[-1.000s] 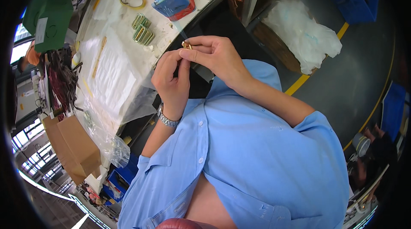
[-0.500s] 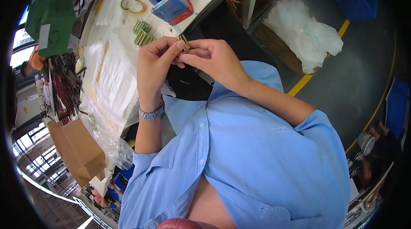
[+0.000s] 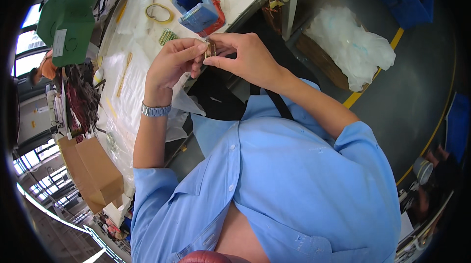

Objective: Assembling metal buckles onto leather straps using tape to secure them.

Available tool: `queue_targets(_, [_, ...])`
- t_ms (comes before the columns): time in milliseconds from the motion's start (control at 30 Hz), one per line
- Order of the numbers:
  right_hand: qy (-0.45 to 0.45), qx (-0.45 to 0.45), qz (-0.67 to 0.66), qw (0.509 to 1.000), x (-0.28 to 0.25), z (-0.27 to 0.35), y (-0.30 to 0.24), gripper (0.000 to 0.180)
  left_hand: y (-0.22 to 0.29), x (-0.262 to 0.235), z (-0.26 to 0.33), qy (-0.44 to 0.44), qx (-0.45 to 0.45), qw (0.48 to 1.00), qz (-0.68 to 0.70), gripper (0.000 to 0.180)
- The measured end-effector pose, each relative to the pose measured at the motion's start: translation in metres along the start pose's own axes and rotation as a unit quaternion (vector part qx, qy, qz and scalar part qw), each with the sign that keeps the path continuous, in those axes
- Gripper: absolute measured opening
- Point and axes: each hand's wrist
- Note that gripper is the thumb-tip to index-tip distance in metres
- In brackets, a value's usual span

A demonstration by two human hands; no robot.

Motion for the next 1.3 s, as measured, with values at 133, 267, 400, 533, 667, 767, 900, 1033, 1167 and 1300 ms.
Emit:
queue_targets(133, [0.033,0.034,-0.017,0.999,-0.002,-0.004,-0.004,0.043,0.002,0.021,0.005,0.110,0.052,0.982,-0.144,0.024])
queue_targets(267, [0.060,0.046,-0.060,0.995,0.002,-0.008,-0.005,0.037,-0.009,0.055,0.021,0.254,0.141,0.919,-0.268,0.020])
queue_targets(400, [0.081,0.051,-0.140,0.986,0.008,-0.011,-0.006,0.032,-0.055,0.073,0.008,0.311,0.277,0.849,-0.324,0.016])
queue_targets(533, [0.125,0.034,-0.158,0.979,0.020,-0.011,-0.006,0.033,-0.065,0.079,-0.013,0.374,0.333,0.760,-0.414,0.016])
queue_targets(667, [0.129,0.032,-0.193,0.972,0.018,-0.014,-0.003,0.033,-0.059,0.070,-0.014,0.382,0.344,0.719,-0.468,0.009])
queue_targets(767, [0.054,0.079,-0.207,0.974,0.000,-0.016,0.000,0.032,-0.047,0.062,-0.014,0.362,0.326,0.760,-0.430,0.009])
queue_targets(900, [0.074,0.052,-0.097,0.991,-0.006,-0.022,0.010,0.033,-0.025,0.063,-0.011,0.322,0.281,0.830,-0.358,0.014])
queue_targets(1033, [0.037,0.013,-0.087,0.995,-0.011,-0.027,0.002,0.037,-0.007,0.057,-0.007,0.287,0.220,0.886,-0.291,0.019])
queue_targets(1167, [0.028,0.015,-0.124,0.992,-0.013,-0.030,0.004,0.035,0.008,0.048,-0.008,0.247,0.195,0.915,-0.251,0.021])
queue_targets(1300, [0.077,0.001,-0.117,0.990,-0.004,-0.030,0.002,0.032,0.013,0.042,-0.009,0.223,0.173,0.938,-0.201,0.024])
Point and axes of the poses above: each hand's wrist, its own z-axis away from the middle knuckle, its own x-axis out of the palm, y = z × x, and after that the axes turned 15 degrees about -y, right-handed
